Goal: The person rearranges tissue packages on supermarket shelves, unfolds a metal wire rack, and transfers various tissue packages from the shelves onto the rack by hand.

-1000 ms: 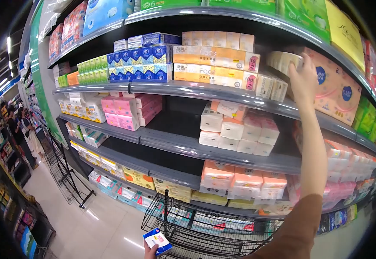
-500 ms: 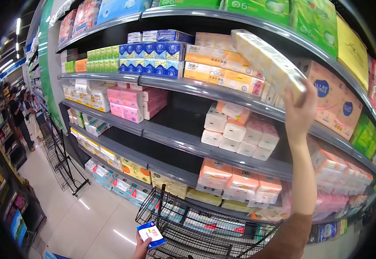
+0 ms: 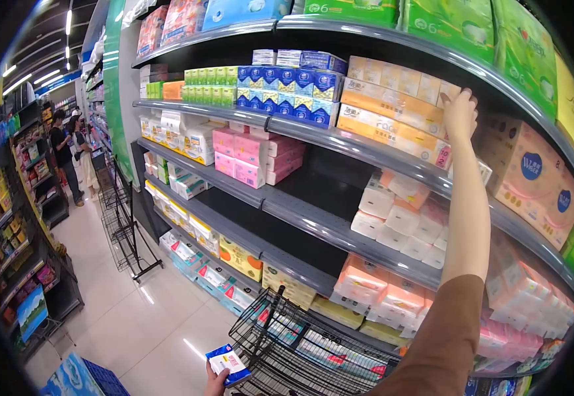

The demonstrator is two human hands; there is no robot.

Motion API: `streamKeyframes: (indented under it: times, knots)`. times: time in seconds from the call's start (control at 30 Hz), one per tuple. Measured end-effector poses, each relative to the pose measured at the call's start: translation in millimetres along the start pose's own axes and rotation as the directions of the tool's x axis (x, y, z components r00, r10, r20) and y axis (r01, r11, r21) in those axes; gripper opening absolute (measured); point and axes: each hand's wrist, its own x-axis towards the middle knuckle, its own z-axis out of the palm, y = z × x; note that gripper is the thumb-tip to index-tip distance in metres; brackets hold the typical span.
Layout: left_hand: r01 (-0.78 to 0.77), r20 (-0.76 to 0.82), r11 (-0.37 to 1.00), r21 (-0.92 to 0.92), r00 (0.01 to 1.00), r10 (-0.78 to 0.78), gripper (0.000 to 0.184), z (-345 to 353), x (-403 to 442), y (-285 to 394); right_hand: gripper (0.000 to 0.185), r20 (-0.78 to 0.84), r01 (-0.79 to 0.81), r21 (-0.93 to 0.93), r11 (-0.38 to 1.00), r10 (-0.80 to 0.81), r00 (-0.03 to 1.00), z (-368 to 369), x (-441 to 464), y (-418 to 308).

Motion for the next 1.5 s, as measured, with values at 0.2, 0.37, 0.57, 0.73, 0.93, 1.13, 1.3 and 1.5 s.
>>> streamKeyframes:
  times: [0.2,0.37,0.57,0.73,0.93,1.13,1.3,1.5]
  knots:
    - [-0.027,0.001,0.999,0.036,1.000,0.027,0.078,0,3,-1,0.045,0.103,0.038,-0.349,0.936,-0.002,0.995,-15,-26,-12]
    - [-0.046,0.048,0.996,0.079,0.998,0.042,0.076,10,8,4,0.043,0.097,0.151,-0.352,0.924,-0.125,0.987,-61,-60,34]
    - [0.019,0.140,0.988,0.152,0.989,-0.041,0.074,21,16,8,0.058,0.199,0.090,-0.237,0.967,-0.042,0.979,-94,-99,119]
    - [0.047,0.172,0.978,0.203,0.982,-0.083,0.076,35,26,11,0.070,0.234,0.066,-0.084,0.994,-0.045,0.971,-85,-86,175]
    - [-0.036,0.220,0.973,0.228,0.975,-0.015,0.076,39,23,2,0.059,0.308,0.132,0.044,0.990,-0.139,0.941,-78,-87,172]
    - [-0.119,0.216,0.966,0.230,0.974,0.068,0.077,28,11,-13,0.059,0.324,-0.032,-0.162,0.986,0.083,0.942,-80,-87,142]
    - [-0.264,0.228,0.933,0.244,0.951,0.209,0.078,15,5,-33,0.058,0.075,-0.043,0.061,0.997,0.039,0.996,-89,-81,152]
    - [-0.567,0.216,0.754,0.333,0.824,0.524,0.071,14,62,-40,0.053,-0.271,0.125,0.211,0.969,-0.065,0.960,-172,-88,137]
